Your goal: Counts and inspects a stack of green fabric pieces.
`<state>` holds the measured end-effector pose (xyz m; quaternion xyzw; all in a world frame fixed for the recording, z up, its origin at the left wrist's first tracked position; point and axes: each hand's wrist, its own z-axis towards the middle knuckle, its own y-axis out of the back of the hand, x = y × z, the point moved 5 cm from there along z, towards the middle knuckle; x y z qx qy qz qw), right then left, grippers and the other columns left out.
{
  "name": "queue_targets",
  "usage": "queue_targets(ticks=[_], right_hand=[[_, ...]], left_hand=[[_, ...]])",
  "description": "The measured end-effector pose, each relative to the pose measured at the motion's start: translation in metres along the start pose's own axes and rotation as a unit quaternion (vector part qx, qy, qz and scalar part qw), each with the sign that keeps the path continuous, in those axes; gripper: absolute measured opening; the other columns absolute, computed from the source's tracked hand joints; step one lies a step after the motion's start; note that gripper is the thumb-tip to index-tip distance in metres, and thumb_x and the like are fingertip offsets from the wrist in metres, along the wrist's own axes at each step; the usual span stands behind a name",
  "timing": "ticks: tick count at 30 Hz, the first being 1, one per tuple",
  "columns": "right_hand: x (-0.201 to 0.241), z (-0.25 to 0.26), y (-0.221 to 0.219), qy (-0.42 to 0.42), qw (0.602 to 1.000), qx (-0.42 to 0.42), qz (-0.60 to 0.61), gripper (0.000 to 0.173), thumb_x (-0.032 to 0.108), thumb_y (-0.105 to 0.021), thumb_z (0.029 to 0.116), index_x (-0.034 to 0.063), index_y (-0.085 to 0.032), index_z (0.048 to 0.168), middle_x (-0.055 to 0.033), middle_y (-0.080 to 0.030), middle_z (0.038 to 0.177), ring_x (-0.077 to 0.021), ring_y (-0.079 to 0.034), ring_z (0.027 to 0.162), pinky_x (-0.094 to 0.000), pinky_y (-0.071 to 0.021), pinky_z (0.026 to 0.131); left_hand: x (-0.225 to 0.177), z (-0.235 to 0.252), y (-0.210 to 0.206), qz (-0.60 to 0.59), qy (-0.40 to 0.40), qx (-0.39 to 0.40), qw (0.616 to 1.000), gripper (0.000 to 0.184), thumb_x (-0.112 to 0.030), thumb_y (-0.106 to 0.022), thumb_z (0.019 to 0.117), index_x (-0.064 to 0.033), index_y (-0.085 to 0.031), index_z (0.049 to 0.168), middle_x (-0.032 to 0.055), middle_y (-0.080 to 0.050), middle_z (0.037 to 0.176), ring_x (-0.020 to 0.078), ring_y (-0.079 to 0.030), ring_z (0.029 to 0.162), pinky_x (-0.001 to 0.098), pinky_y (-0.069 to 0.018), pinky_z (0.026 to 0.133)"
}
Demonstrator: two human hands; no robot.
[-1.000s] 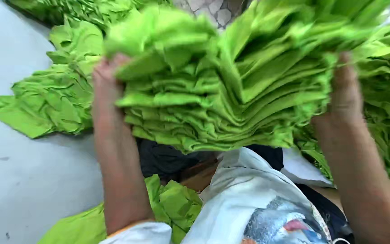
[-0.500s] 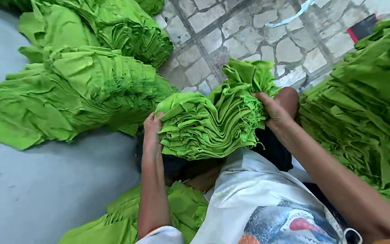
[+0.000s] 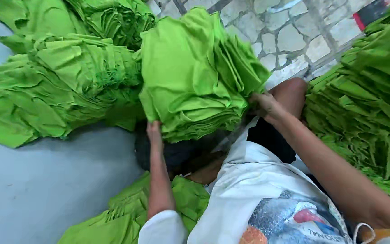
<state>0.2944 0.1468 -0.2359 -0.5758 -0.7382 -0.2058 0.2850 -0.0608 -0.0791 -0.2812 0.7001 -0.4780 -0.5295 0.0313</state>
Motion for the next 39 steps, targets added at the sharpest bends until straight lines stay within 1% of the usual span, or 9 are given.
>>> queue_targets(ticks=[3,7,16,22,27,30,34,37,39], right_hand=[[-0.007,-0.01,0.014,-0.052,0.995,-0.022,-0.083,0.062,0.009,-0.052,0.1006,0.0036,-0.026,0.157,-0.0247,-0.051,0.14,-0.0336,-0.06,0.116,-0.0482,-0.0546,0.09],[0.009,-0.042,0.021,0.006,0.992,0.051,-0.119,0.053,0.013,-0.051,0.1035,0.0087,-0.035,0.154,-0.0166,-0.052,0.146,-0.0285,-0.06,0.124,-0.047,-0.0556,0.094],[0.006,-0.106,0.063,0.097,0.971,0.088,-0.201,0.029,0.013,-0.046,0.1074,0.0007,-0.06,0.129,-0.0139,-0.067,0.125,-0.022,-0.069,0.107,-0.0417,-0.0571,0.092],[0.064,-0.206,0.16,0.3,0.924,-0.004,-0.236,0.028,0.017,-0.049,0.1063,0.0051,-0.065,0.127,-0.0057,-0.072,0.118,-0.0129,-0.071,0.1,-0.033,-0.0598,0.089],[0.071,-0.303,0.29,0.402,0.822,-0.296,-0.274,0.032,0.021,-0.049,0.1074,0.0053,-0.062,0.133,-0.0078,-0.068,0.126,-0.0155,-0.069,0.11,-0.0354,-0.0594,0.096],[0.041,-0.323,0.334,0.331,0.776,-0.41,-0.347,0.04,0.031,-0.059,0.1034,0.0028,-0.061,0.133,-0.0182,-0.064,0.131,-0.0294,-0.065,0.117,-0.0496,-0.0541,0.097],[0.023,-0.305,0.331,0.366,0.735,-0.422,-0.385,0.035,0.025,-0.065,0.0984,-0.0028,-0.069,0.119,-0.0218,-0.065,0.129,-0.0362,-0.064,0.117,-0.0525,-0.0519,0.1],[0.032,-0.303,0.343,0.409,0.725,-0.437,-0.343,0.025,0.016,-0.058,0.1024,-0.004,-0.071,0.109,-0.02,-0.07,0.114,-0.0275,-0.068,0.107,-0.043,-0.0536,0.096],[0.048,-0.299,0.362,0.407,0.744,-0.419,-0.323,0.028,0.018,-0.054,0.1027,-0.0046,-0.07,0.107,-0.0186,-0.071,0.105,-0.0196,-0.068,0.098,-0.0379,-0.0546,0.092]], left_hand=[[0.067,0.007,-0.026,0.227,0.135,0.1,0.959,0.058,-0.008,-0.06,0.098,0.0072,-0.039,0.15,0.037,-0.044,0.147,0.0495,-0.046,0.136,0.0613,-0.0403,0.11],[0.081,-0.012,-0.044,0.219,0.168,0.165,0.947,0.047,-0.001,-0.051,0.101,0.0045,-0.045,0.147,0.0335,-0.051,0.143,0.0456,-0.051,0.133,0.0579,-0.0427,0.108],[0.061,-0.022,-0.093,0.212,0.056,0.284,0.933,0.038,-0.01,-0.053,0.1048,0.0043,-0.054,0.14,0.0267,-0.057,0.139,0.0375,-0.058,0.127,0.0515,-0.0451,0.109],[-0.072,-0.061,-0.178,0.181,-0.071,0.387,0.901,0.037,-0.013,-0.051,0.1069,0.0066,-0.053,0.139,0.0279,-0.058,0.135,0.0328,-0.062,0.116,0.0467,-0.0497,0.099],[-0.257,-0.142,-0.241,0.134,-0.371,0.347,0.851,0.035,-0.014,-0.052,0.1065,0.0086,-0.057,0.133,0.0267,-0.064,0.129,0.0339,-0.064,0.118,0.0506,-0.0492,0.103],[-0.341,-0.238,-0.268,0.055,-0.54,0.362,0.758,0.032,-0.012,-0.049,0.1064,0.0085,-0.057,0.13,0.0232,-0.065,0.127,0.0284,-0.066,0.115,0.0455,-0.0525,0.1],[-0.383,-0.381,-0.293,0.019,-0.718,0.422,0.553,0.023,-0.004,-0.056,0.1008,0.0053,-0.065,0.12,0.0179,-0.067,0.124,0.0233,-0.066,0.116,0.0384,-0.0532,0.102],[-0.39,-0.443,-0.335,0.023,-0.763,0.48,0.432,0.037,-0.02,-0.068,0.0947,-0.0016,-0.066,0.127,0.0183,-0.058,0.141,0.0308,-0.054,0.133,0.047,-0.042,0.112],[-0.398,-0.467,-0.367,0.069,-0.753,0.516,0.403,0.059,-0.036,-0.069,0.0958,-0.0028,-0.055,0.143,0.0156,-0.061,0.14,0.0299,-0.057,0.131,0.0507,-0.0408,0.112]])
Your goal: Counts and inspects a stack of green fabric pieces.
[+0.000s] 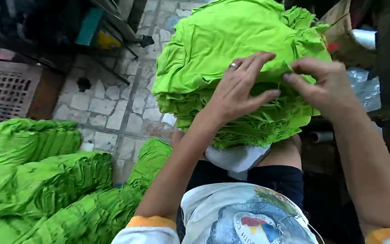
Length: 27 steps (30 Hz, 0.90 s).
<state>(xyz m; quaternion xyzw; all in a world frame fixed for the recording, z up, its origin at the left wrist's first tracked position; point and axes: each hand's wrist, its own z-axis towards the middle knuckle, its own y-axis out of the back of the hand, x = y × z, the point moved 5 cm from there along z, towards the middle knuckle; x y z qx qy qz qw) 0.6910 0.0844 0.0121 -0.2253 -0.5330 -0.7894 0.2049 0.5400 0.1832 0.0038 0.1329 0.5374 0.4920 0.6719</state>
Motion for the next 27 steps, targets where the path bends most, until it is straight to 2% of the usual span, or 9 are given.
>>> queue_targets(ticks=[3,6,9,11,14,17,20,24,27], right_hand=[[-0.002,0.026,0.01,-0.013,0.997,-0.043,-0.059,0.03,0.019,-0.052,0.1052,-0.0052,-0.069,0.112,-0.0217,-0.07,0.105,-0.0267,-0.068,0.095,-0.0424,-0.054,0.088],[0.028,0.017,0.015,0.013,0.98,-0.118,-0.163,0.033,0.019,-0.052,0.1063,-0.0035,-0.062,0.129,-0.0271,-0.064,0.124,-0.0424,-0.061,0.118,-0.0537,-0.0472,0.1],[0.034,-0.016,-0.011,0.073,0.986,-0.029,-0.15,0.037,0.031,-0.058,0.1031,-0.0002,-0.066,0.12,-0.0236,-0.064,0.123,-0.0421,-0.061,0.116,-0.0556,-0.0512,0.092],[0.008,-0.031,-0.026,0.057,0.992,0.057,-0.101,0.04,0.042,-0.062,0.098,0.003,-0.069,0.104,-0.022,-0.062,0.122,-0.0428,-0.06,0.114,-0.0589,-0.0511,0.09],[-0.005,-0.036,-0.017,0.062,0.992,0.103,-0.047,0.03,0.034,-0.063,0.0969,0.0047,-0.069,0.092,-0.0197,-0.063,0.117,-0.0374,-0.063,0.106,-0.054,-0.0522,0.087],[-0.001,-0.02,-0.004,0.068,0.991,0.113,-0.023,0.024,0.024,-0.062,0.0994,0.0004,-0.068,0.101,-0.0196,-0.065,0.107,-0.0352,-0.065,0.098,-0.0528,-0.0548,0.082],[0.014,-0.008,-0.001,0.082,0.995,0.063,-0.001,0.035,0.037,-0.053,0.1045,0.007,-0.07,0.11,-0.0113,-0.065,0.11,-0.0214,-0.063,0.103,-0.0383,-0.0531,0.089],[0.013,-0.023,-0.027,0.04,0.974,0.11,-0.192,0.054,0.057,-0.057,0.0961,0.0053,-0.07,0.105,-0.0294,-0.061,0.123,-0.0538,-0.057,0.119,-0.0681,-0.0491,0.085],[0.007,-0.029,-0.007,0.048,0.964,0.159,-0.207,0.048,0.054,-0.066,0.0921,0.0069,-0.071,0.094,-0.0281,-0.063,0.111,-0.0537,-0.059,0.107,-0.0662,-0.0492,0.076]], left_hand=[[0.014,0.042,-0.001,-0.05,0.049,0.044,0.997,0.039,-0.028,-0.06,0.1036,0.0007,-0.062,0.129,0.0154,-0.07,0.103,0.0232,-0.068,0.093,0.0426,-0.054,0.088],[0.038,0.064,0.016,-0.093,0.136,0.008,0.986,0.029,-0.028,-0.053,0.1068,-0.0018,-0.066,0.108,0.0073,-0.066,0.093,0.012,-0.063,0.086,0.0337,-0.0519,0.083],[0.046,0.059,0.018,-0.174,0.162,-0.007,0.971,0.024,-0.028,-0.054,0.1068,-0.0072,-0.062,0.1,-0.0009,-0.06,0.085,0.0045,-0.059,0.077,0.0256,-0.0505,0.075],[0.041,0.053,0.014,-0.245,0.145,-0.002,0.959,0.02,-0.024,-0.053,0.1076,-0.0078,-0.061,0.1,-0.0025,-0.059,0.083,0.003,-0.059,0.077,0.0224,-0.0509,0.074],[0.029,0.046,0.007,-0.27,0.105,0.019,0.957,0.018,-0.019,-0.051,0.1076,-0.0049,-0.062,0.104,-0.0023,-0.062,0.087,0.002,-0.061,0.081,0.0214,-0.0521,0.077],[0.025,0.045,0.002,-0.257,0.07,0.027,0.964,0.017,-0.017,-0.052,0.1069,-0.0037,-0.062,0.105,-0.0035,-0.061,0.087,-0.0001,-0.059,0.08,0.0195,-0.0507,0.076],[0.024,0.044,0.008,-0.257,0.081,0.009,0.963,0.017,-0.017,-0.053,0.1067,-0.0034,-0.063,0.108,-0.0032,-0.064,0.089,0.0001,-0.062,0.082,0.0203,-0.0524,0.078],[0.018,0.046,0.018,-0.234,0.072,-0.002,0.969,0.014,-0.018,-0.058,0.1043,-0.0055,-0.065,0.105,-0.0062,-0.063,0.085,-0.0014,-0.06,0.077,0.0187,-0.0511,0.074],[0.019,0.043,0.019,-0.224,0.05,-0.01,0.973,0.016,-0.019,-0.058,0.1045,-0.005,-0.066,0.104,-0.0064,-0.062,0.083,-0.0022,-0.058,0.074,0.0172,-0.0489,0.07]])
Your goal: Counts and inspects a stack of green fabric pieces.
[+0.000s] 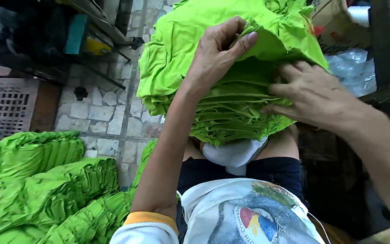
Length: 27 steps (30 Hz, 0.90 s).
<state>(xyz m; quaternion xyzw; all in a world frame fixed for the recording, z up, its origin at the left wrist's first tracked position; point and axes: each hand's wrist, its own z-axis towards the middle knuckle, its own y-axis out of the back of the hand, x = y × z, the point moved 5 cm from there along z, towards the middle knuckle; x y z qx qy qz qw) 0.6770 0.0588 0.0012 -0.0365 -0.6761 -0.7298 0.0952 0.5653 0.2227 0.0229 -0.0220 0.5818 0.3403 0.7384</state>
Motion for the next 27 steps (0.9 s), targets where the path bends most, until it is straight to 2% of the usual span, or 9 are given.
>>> queue_targets(ticks=[3,7,10,12,15,21,24,26,27], right_hand=[[-0.011,0.01,0.023,0.019,0.995,0.014,0.095,0.033,0.035,-0.07,0.0937,0.0029,-0.071,0.103,-0.0245,-0.063,0.106,-0.0452,-0.064,0.097,-0.0624,-0.0523,0.075],[-0.028,0.052,0.038,-0.013,0.982,-0.094,0.161,0.02,0.001,-0.059,0.0917,-0.0076,-0.065,0.108,-0.0262,-0.064,0.105,-0.0376,-0.064,0.093,-0.0541,-0.0506,0.081],[-0.015,0.058,0.034,-0.084,0.965,-0.234,0.082,0.027,0.006,-0.056,0.0976,-0.0032,-0.064,0.121,-0.0261,-0.063,0.12,-0.0397,-0.064,0.109,-0.0522,-0.0515,0.092],[0.02,0.041,0.028,-0.02,0.955,-0.294,0.013,0.026,0.007,-0.051,0.1015,0.0001,-0.065,0.122,-0.0243,-0.065,0.126,-0.0403,-0.059,0.121,-0.051,-0.0472,0.101],[0.039,0.018,-0.013,0.054,0.986,-0.144,-0.06,0.026,-0.008,-0.055,0.0936,0.0037,-0.069,0.112,-0.0244,-0.064,0.13,-0.045,-0.056,0.128,-0.0597,-0.0455,0.101],[0.004,0.022,0.019,0.02,0.996,-0.085,0.029,0.024,-0.013,-0.05,0.0895,-0.0022,-0.071,0.095,-0.0259,-0.066,0.114,-0.0496,-0.061,0.109,-0.0655,-0.0479,0.083],[-0.021,0.056,0.033,-0.02,0.978,-0.168,0.121,0.028,-0.006,-0.045,0.094,-0.0034,-0.072,0.099,-0.0235,-0.067,0.117,-0.0382,-0.063,0.111,-0.0547,-0.0486,0.092],[-0.033,0.077,0.027,-0.061,0.962,-0.214,0.159,0.029,-0.006,-0.043,0.0931,-0.0036,-0.072,0.098,-0.0208,-0.067,0.112,-0.0289,-0.063,0.107,-0.0425,-0.0486,0.094],[-0.028,0.079,0.027,-0.089,0.96,-0.226,0.142,0.029,-0.007,-0.043,0.0935,-0.004,-0.071,0.104,-0.0232,-0.064,0.114,-0.0332,-0.062,0.109,-0.0463,-0.0486,0.095]], left_hand=[[-0.001,-0.008,-0.013,0.002,-0.008,0.083,0.997,0.026,-0.024,-0.055,0.105,-0.0011,-0.065,0.114,-0.0024,-0.065,0.091,-0.0002,-0.061,0.081,0.0207,-0.0521,0.077],[0.009,-0.009,-0.025,0.128,0.044,0.135,0.982,0.051,-0.039,-0.073,0.0912,-0.0029,-0.061,0.125,0.008,-0.069,0.106,0.0118,-0.066,0.097,0.0341,-0.0536,0.089],[0.024,0.005,-0.013,0.13,0.053,0.042,0.989,0.029,-0.027,-0.059,0.1037,0.0006,-0.066,0.11,0.0087,-0.067,0.093,0.0121,-0.063,0.084,0.0333,-0.0524,0.081],[0.031,0.011,-0.004,0.082,0.081,0.002,0.993,0.028,-0.028,-0.052,0.1075,-0.0041,-0.063,0.099,0.001,-0.06,0.083,0.0056,-0.058,0.075,0.0272,-0.0502,0.074],[0.029,0.008,0.001,0.027,0.102,-0.009,0.994,0.027,-0.03,-0.051,0.1083,-0.0072,-0.063,0.098,-0.0017,-0.061,0.084,0.0032,-0.061,0.077,0.0252,-0.0521,0.075],[0.017,-0.01,-0.014,-0.008,0.037,0.064,0.997,0.024,-0.023,-0.048,0.1085,-0.0044,-0.063,0.107,-0.0045,-0.059,0.087,-0.0013,-0.056,0.08,0.0199,-0.048,0.076],[0.01,-0.014,-0.02,0.052,0.058,0.111,0.991,0.039,-0.036,-0.061,0.1004,-0.0041,-0.061,0.122,0.0014,-0.066,0.102,0.0038,-0.063,0.093,0.0258,-0.0533,0.087],[0.011,-0.005,-0.021,0.151,0.036,0.067,0.986,0.038,-0.031,-0.066,0.0992,0.0019,-0.064,0.117,0.0119,-0.069,0.1,0.0155,-0.067,0.092,0.0351,-0.0541,0.087],[0.013,0.003,-0.019,0.186,0.031,0.038,0.981,0.031,-0.025,-0.063,0.101,0.0038,-0.066,0.111,0.0145,-0.069,0.096,0.0189,-0.066,0.089,0.0372,-0.0523,0.084]])
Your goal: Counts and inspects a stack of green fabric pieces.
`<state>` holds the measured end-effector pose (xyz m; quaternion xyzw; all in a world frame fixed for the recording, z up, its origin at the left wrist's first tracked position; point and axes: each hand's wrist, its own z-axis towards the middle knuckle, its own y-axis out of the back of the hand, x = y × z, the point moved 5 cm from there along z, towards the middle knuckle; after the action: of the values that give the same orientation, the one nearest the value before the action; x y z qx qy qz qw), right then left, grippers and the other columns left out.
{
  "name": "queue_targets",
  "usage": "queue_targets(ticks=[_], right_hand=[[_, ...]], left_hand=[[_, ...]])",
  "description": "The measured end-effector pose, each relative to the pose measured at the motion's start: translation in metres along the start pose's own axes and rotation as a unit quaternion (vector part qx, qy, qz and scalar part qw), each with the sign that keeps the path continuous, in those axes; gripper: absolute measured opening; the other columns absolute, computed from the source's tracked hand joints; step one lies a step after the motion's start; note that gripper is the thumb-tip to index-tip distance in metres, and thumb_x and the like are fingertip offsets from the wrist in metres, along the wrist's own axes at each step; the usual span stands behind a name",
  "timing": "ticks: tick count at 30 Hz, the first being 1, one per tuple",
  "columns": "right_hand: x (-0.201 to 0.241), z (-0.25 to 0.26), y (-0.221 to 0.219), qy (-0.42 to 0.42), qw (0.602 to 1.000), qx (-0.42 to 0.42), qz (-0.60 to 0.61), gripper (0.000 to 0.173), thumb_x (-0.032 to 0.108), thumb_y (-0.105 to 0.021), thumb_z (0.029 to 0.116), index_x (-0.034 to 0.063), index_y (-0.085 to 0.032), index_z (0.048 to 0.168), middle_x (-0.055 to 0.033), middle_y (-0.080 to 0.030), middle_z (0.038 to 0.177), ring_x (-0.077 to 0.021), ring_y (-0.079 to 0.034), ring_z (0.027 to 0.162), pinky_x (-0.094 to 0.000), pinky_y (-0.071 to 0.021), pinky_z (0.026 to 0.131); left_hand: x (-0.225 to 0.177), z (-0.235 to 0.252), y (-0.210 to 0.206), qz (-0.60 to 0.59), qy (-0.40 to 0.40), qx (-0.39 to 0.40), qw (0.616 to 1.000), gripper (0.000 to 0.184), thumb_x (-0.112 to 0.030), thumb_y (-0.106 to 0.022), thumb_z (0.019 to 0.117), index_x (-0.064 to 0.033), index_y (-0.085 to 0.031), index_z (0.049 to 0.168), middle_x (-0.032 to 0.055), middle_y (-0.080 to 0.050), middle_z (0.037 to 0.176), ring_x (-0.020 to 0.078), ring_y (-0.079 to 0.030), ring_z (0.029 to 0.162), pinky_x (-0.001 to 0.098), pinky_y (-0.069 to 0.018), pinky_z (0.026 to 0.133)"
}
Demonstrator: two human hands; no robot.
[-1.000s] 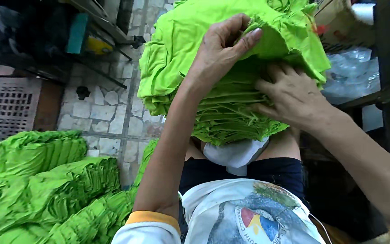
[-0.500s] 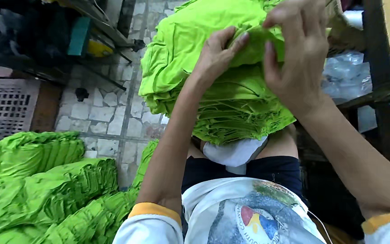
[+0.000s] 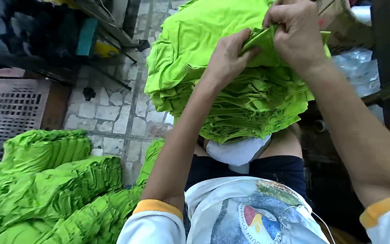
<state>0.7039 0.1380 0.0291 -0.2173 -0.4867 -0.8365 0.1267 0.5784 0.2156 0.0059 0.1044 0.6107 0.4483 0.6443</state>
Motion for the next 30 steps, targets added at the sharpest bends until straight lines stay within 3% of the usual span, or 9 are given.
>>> queue_targets(ticks=[3,7,11,15,17,20,24,27,30], right_hand=[[0.034,-0.027,0.0,0.076,0.985,-0.085,-0.129,0.029,-0.004,-0.043,0.0993,0.0013,-0.067,0.115,-0.0243,-0.066,0.121,-0.042,-0.061,0.118,-0.0546,-0.0462,0.098],[0.007,-0.069,-0.027,0.097,0.958,0.152,-0.225,0.026,-0.014,-0.055,0.0914,-0.0001,-0.069,0.109,-0.0295,-0.058,0.135,-0.0517,-0.049,0.134,-0.0709,-0.0406,0.1],[0.003,-0.062,0.003,0.088,0.963,0.188,-0.173,0.023,-0.016,-0.057,0.0871,-0.0021,-0.072,0.096,-0.0298,-0.064,0.12,-0.0546,-0.056,0.118,-0.0725,-0.0423,0.092],[0.018,-0.028,0.036,0.103,0.988,0.11,-0.036,0.031,-0.009,-0.045,0.0928,-0.0029,-0.074,0.101,-0.0268,-0.064,0.125,-0.0462,-0.056,0.123,-0.0599,-0.0424,0.102],[0.006,-0.008,0.026,0.08,0.994,0.068,-0.043,0.028,-0.004,-0.045,0.0964,-0.0049,-0.073,0.101,-0.0264,-0.066,0.122,-0.0454,-0.058,0.12,-0.0588,-0.0431,0.099],[-0.01,0.011,0.006,0.021,0.998,0.012,-0.062,0.029,-0.003,-0.044,0.0958,-0.0062,-0.071,0.106,-0.0277,-0.066,0.118,-0.0445,-0.061,0.115,-0.0583,-0.0456,0.097],[0.042,-0.022,0.006,0.104,0.976,-0.122,-0.146,0.029,-0.003,-0.045,0.0992,0.0009,-0.068,0.116,-0.0242,-0.068,0.119,-0.043,-0.061,0.118,-0.0567,-0.0446,0.1],[0.031,-0.058,-0.028,0.107,0.975,0.064,-0.186,0.026,-0.009,-0.056,0.0931,0.0005,-0.069,0.114,-0.0257,-0.064,0.127,-0.0472,-0.058,0.124,-0.0638,-0.0463,0.098],[-0.011,-0.082,-0.028,0.013,0.988,0.116,-0.103,0.016,-0.008,-0.059,0.0909,-0.0011,-0.072,0.096,-0.0258,-0.069,0.113,-0.0484,-0.067,0.102,-0.0675,-0.0532,0.081]], left_hand=[[0.017,0.021,0.019,-0.032,0.074,-0.046,0.996,0.026,-0.022,-0.054,0.105,0.0,-0.067,0.111,0.0103,-0.069,0.101,0.0146,-0.065,0.094,0.0366,-0.052,0.089],[0.022,0.033,0.039,-0.13,0.138,-0.041,0.981,0.019,-0.022,-0.058,0.1043,-0.0066,-0.068,0.11,0.0018,-0.069,0.1,0.0052,-0.066,0.092,0.0283,-0.0549,0.087],[0.02,0.034,0.032,-0.13,0.081,-0.039,0.987,0.021,-0.024,-0.055,0.1056,-0.0069,-0.066,0.111,0.0006,-0.067,0.099,0.004,-0.064,0.092,0.0272,-0.0532,0.086],[-0.001,0.007,0.015,-0.188,0.005,0.062,0.98,0.044,-0.033,-0.062,0.1007,-0.0015,-0.057,0.132,0.0039,-0.067,0.116,0.0056,-0.064,0.107,0.0286,-0.0535,0.098],[-0.008,0.003,0.003,-0.095,-0.012,0.074,0.993,0.059,-0.035,-0.074,0.0918,0.0012,-0.056,0.134,0.0092,-0.069,0.116,0.0111,-0.067,0.108,0.0316,-0.0536,0.099],[0.001,0.017,0.0,0.015,0.007,0.015,1.0,0.034,-0.022,-0.065,0.0991,0.0056,-0.064,0.119,0.0179,-0.07,0.106,0.0231,-0.067,0.1,0.0408,-0.0514,0.093],[0.024,0.034,0.022,-0.115,0.122,-0.03,0.985,0.024,-0.016,-0.056,0.1025,-0.001,-0.065,0.119,0.0071,-0.068,0.106,0.0096,-0.065,0.098,0.0325,-0.0534,0.09],[0.02,0.03,0.027,-0.163,0.123,-0.037,0.978,0.024,-0.02,-0.057,0.1042,-0.0035,-0.063,0.12,0.0036,-0.068,0.106,0.0058,-0.066,0.098,0.0283,-0.0543,0.09],[0.01,0.013,0.013,-0.127,0.058,-0.004,0.99,0.03,-0.016,-0.062,0.0996,-0.0004,-0.062,0.125,0.0089,-0.069,0.112,0.0104,-0.066,0.104,0.0327,-0.054,0.095]])
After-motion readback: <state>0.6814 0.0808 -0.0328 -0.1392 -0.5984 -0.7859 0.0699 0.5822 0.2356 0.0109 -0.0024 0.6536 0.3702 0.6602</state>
